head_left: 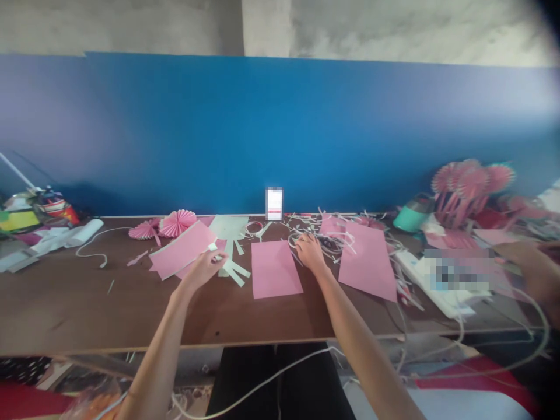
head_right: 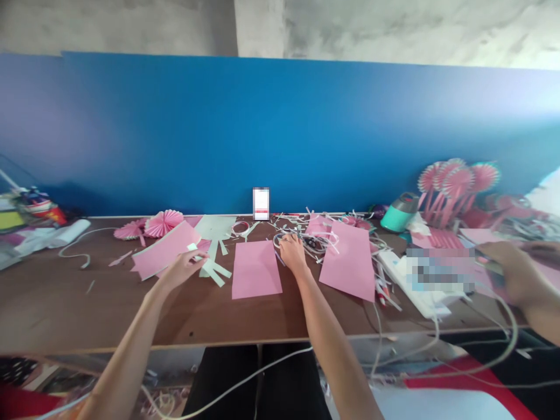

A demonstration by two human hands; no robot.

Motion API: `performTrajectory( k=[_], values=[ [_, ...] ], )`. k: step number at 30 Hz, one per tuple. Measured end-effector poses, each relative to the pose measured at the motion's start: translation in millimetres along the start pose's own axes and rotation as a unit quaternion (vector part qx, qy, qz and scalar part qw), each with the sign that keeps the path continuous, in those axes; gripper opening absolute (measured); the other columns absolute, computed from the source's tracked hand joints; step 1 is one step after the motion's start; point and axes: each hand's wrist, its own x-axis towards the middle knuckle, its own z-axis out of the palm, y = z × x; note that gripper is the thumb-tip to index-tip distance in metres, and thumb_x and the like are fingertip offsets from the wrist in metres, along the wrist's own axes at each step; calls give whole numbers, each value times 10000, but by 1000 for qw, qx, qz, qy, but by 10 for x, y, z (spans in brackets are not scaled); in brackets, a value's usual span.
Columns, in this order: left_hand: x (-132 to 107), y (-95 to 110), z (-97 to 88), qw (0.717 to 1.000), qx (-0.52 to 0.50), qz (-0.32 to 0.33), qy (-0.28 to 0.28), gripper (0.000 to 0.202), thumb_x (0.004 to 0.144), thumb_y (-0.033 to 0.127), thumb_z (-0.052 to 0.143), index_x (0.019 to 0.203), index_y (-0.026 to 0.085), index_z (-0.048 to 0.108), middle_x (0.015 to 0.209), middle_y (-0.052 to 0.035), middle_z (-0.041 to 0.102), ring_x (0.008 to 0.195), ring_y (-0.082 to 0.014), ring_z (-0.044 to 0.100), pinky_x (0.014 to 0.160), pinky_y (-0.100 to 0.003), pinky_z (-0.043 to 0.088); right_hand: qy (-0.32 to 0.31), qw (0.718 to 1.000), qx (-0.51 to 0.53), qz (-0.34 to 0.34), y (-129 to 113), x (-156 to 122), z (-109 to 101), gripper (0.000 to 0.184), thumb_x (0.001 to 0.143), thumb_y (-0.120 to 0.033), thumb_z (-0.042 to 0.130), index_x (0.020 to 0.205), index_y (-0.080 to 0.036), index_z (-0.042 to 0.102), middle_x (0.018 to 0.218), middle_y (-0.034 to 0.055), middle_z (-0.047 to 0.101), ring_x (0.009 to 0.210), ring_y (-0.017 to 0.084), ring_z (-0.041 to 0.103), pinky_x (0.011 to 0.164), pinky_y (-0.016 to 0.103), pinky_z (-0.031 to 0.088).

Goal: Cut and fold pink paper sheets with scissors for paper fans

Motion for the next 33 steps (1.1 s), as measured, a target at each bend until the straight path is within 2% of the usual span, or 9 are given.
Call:
performTrajectory(
  k=[3,8,13,18,22,24,26,28,33],
  values=[
    [-81,-84,-116,999,-32,-12,37,430,775,541,515,943,174,661,981,-73,693,852,-226,631,789,-325,490,-13,1000,6,-20,-9,7,37,250,894,-239,431,855,-213,676,1103,79,584,1088,255,409,913,397,305],
    [-103,-142,-239,997,-9,-13,-71,385,746,552,529,787,191,657,854,-53,687,833,-229,603,779,-328,467,35,999,29,-12,-2,26,44,254,915,-206,377,882,-191,628,1012,97,605,1027,258,449,885,392,333],
    [-94,-205,-216,995,36,-15,-89,343,725,516,543,816,200,644,835,-23,663,724,-181,567,714,-293,455,147,975,163,43,-45,44,10,253,953,-278,296,1011,-177,521,969,109,608,963,240,526,857,369,382],
    [-117,-256,-104,995,68,-3,-70,468,753,484,526,1148,238,576,1147,-49,612,817,-198,587,785,-333,474,189,887,407,112,-84,62,55,219,941,-409,335,938,-219,445,915,51,637,730,162,577,700,300,446],
    [-68,-241,-19,995,51,4,83,655,786,470,522,1368,210,372,1343,-111,486,1197,-283,475,972,-400,408,206,764,585,177,-49,106,148,265,864,-494,461,855,-230,435,758,-18,623,507,92,472,504,220,390],
    [-9,-170,20,984,68,-12,162,704,803,450,523,1410,185,284,1355,-141,466,1237,-301,443,992,-430,389,217,714,633,207,-8,130,173,285,829,-503,509,813,-227,441,724,-31,613,475,75,447,476,207,375],
    [67,-38,79,972,121,-9,200,616,824,425,506,1369,182,353,1319,-147,494,1211,-322,455,984,-463,383,219,681,661,227,37,146,175,292,811,-496,534,769,-221,445,706,-36,596,458,62,430,459,201,371],
    [157,147,190,970,153,26,188,424,851,379,471,1235,199,500,1201,-118,580,1131,-298,513,971,-447,393,214,660,680,238,72,155,163,303,794,-488,561,729,-214,450,686,-41,570,442,51,407,437,194,360],
    [390,635,755,985,115,129,23,260,889,288,413,1055,212,598,1038,-66,656,932,-214,608,813,-323,466,178,624,730,215,65,161,125,308,735,-476,648,769,-206,503,651,-48,533,451,51,397,431,189,374]
  ],
)
